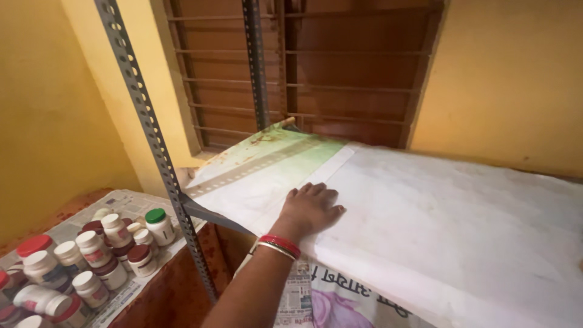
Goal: The person wipes a shelf with a yellow cloth, then repeatedly picks small bottles from a table, wipes each bottle, and places them in a row on the shelf. The person continues this process for multiple bottles throughout the clip.
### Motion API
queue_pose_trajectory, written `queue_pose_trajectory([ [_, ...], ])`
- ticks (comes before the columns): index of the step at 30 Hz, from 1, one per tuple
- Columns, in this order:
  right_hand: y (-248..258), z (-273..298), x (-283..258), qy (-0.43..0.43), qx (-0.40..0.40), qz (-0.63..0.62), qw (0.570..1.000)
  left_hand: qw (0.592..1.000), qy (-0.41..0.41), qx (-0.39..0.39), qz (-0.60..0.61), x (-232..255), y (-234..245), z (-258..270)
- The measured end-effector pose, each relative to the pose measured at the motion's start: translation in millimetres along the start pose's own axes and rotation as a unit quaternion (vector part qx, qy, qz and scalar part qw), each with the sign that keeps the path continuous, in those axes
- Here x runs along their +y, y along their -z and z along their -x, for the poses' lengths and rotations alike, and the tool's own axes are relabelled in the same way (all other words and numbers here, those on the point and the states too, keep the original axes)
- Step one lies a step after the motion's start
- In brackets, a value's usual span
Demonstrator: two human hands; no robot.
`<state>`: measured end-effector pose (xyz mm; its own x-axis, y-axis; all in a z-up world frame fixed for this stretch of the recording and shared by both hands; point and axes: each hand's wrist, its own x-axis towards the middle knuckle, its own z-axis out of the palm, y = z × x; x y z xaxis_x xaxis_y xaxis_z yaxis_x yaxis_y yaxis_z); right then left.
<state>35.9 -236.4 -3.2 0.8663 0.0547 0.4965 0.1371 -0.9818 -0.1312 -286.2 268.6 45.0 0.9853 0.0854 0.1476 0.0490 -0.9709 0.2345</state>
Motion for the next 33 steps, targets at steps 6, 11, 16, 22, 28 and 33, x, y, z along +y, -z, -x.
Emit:
queue_pose_trajectory([
  [6,45.8,41.1,-11.7,-0.031,0.057,-0.040,0.997,1.000,-0.011,0.009,-0.025,-0.1,-3.4,-0.2],
  [11,113.6,67.0,-74.5,0.012,0.148,-0.223,0.963,0.992,-0.042,0.103,-0.053,9.3,-7.1,-7.9],
  [16,139.5,91.4,-211.2,0.168,0.132,-0.560,0.800,0.888,-0.125,0.127,0.423,59.8,-25.3,-19.1],
  [22,150.5,212.3,-390.0,0.340,0.023,-0.627,0.700,0.616,-0.156,0.158,0.755,45.8,-15.2,3.4],
  [28,109.0,330.1,-484.6,0.355,-0.044,-0.666,0.654,0.624,-0.121,0.318,0.704,-55.5,13.2,87.5],
  [33,70.8,303.2,-562.1,0.509,0.233,-0.452,0.695,0.592,-0.115,0.315,0.733,-74.5,2.2,160.9],
])
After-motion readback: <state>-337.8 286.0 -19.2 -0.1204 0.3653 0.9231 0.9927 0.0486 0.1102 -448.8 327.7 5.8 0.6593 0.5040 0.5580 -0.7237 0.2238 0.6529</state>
